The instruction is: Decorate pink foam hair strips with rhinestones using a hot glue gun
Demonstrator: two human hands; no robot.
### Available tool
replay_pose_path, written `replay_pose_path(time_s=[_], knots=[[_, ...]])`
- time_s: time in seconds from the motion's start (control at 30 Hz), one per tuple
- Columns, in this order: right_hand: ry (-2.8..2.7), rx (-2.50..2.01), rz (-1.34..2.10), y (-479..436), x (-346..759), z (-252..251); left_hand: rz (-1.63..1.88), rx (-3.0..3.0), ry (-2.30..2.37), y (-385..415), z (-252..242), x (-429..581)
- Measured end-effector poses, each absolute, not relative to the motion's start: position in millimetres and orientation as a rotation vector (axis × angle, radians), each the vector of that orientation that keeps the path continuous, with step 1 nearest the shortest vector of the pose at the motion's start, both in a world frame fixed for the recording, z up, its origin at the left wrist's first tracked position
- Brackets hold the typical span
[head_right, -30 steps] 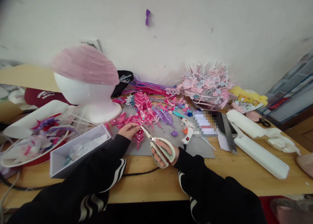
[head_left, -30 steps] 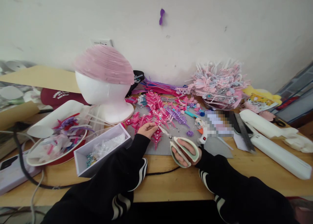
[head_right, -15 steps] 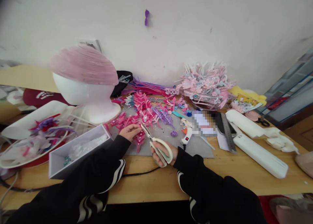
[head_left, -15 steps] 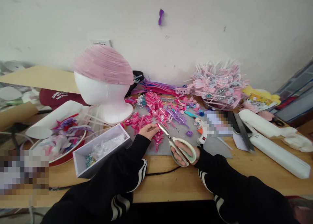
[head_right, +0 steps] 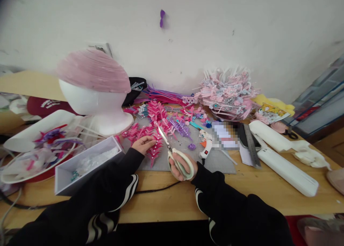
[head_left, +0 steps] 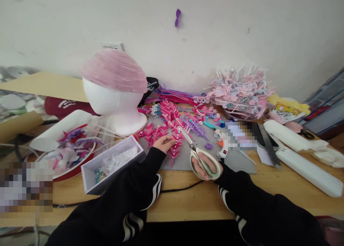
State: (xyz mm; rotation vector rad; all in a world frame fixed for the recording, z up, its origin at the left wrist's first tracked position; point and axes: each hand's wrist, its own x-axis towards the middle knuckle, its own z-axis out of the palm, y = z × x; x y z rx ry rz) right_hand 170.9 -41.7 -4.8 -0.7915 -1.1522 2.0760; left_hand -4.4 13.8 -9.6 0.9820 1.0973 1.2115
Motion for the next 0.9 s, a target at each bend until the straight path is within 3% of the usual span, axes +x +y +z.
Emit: replay_pose_path(time_s=[0.2, 0.43, 0.9], knots=[[-1.057, -0.651, 2.194, -38.9, 173.7, -6.2, 1.265, 0.972, 1.096, 14.0, -6.8, -6.4], [-1.016, -0.850, 2.386, -33.3, 175.1, -14.5, 1.354, 1.012, 1.056, 16.1, -7.4, -7.7], [-1.103, -1.042, 2.184, -38.1, 171.2, -7.1, 1.281, 1.259, 1.187, 9.9, -4.7, -5.7]])
